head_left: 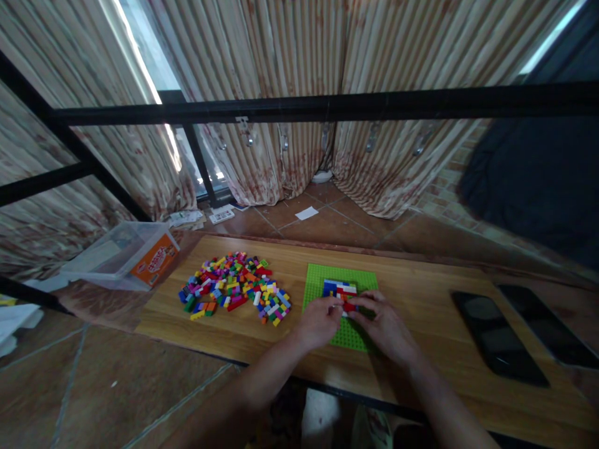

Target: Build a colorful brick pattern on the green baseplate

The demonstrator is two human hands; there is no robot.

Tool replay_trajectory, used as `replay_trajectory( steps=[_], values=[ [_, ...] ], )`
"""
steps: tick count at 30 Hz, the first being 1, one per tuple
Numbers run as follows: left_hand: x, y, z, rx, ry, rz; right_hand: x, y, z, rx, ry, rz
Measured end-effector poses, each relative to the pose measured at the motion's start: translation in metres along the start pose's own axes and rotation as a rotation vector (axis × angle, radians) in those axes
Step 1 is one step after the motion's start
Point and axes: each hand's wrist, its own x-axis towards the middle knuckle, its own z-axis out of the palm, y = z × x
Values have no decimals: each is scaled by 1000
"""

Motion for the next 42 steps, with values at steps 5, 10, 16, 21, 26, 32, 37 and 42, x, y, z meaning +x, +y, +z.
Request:
replay_trajectory(
  steps=[5,10,16,21,26,32,37,42],
  values=[
    [-2,4,1,73,-8,12,0,4,-1,25,-13,43],
    [-4,7,0,114,-17,17,1,9,-5,80,-2,92],
    [-4,8,1,116,-11,-3,1,9,-3,97,37,157],
    [-2,3,3,-6,-40,8,0,8,0,97,36,149],
    [-2,-4,8,-155,-23,-46,-1,6,1,90,11,92],
    [-2,-9,15,-237,7,-76,0,2,-1,71,-23,55],
    [-1,-12,16,-267,25,-65,2,1,0,71,-9,47],
    [-1,-12,16,-288,23,-101,3,5,3,77,11,40]
  ],
)
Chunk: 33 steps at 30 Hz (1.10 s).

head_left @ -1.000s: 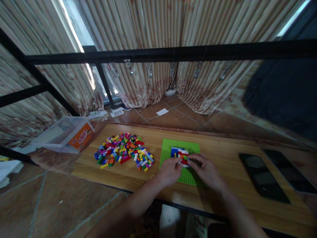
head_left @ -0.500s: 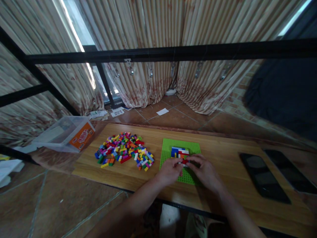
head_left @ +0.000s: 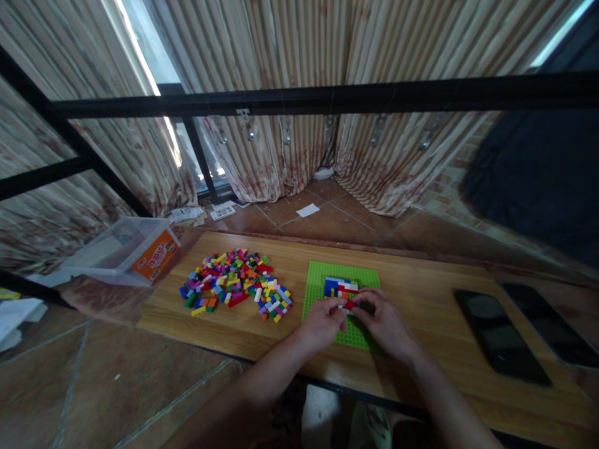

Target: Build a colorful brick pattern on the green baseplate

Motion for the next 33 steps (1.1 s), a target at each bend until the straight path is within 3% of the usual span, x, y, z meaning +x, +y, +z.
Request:
replay_trajectory(
  steps=[15,33],
  values=[
    [-3,-4,0,-123,10,-28,-1,-7,-1,29,3,26],
    [-5,2,-3,0,-34,-22,0,-3,3,78,47,51]
  ],
)
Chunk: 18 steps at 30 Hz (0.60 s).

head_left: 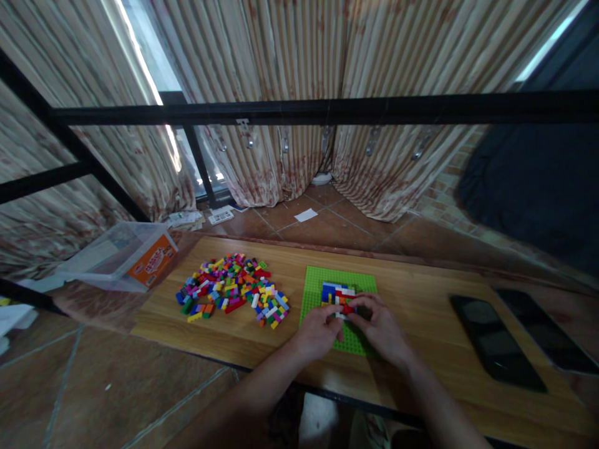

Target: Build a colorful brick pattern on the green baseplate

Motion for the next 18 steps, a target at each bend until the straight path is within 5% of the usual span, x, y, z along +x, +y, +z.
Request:
replay_trajectory(
  steps=[18],
  values=[
    [0,-4,2,-4,4,16,0,3,-4,-93,-76,-84]
  ],
)
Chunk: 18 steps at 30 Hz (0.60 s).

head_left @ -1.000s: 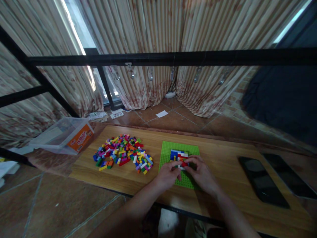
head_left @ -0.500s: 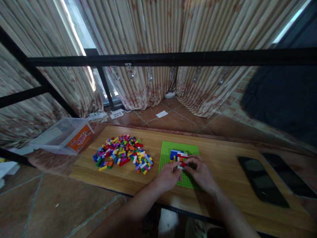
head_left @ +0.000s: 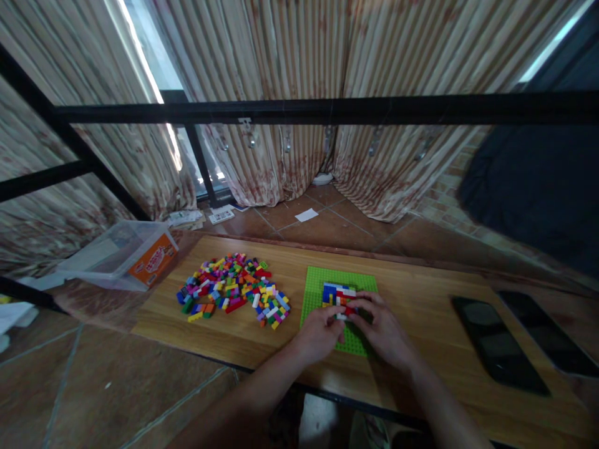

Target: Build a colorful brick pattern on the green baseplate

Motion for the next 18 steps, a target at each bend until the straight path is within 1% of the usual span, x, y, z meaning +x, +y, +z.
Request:
replay_trajectory(
  steps=[4,10,18],
  values=[
    [0,0,0,-1,-6,5,1,-2,0,9,21,24],
    [1,0,-1,86,-22,32,2,-5,1,43,42,48],
    [-2,6,-1,203,-26,77,3,2,1,85,43,102]
  ],
)
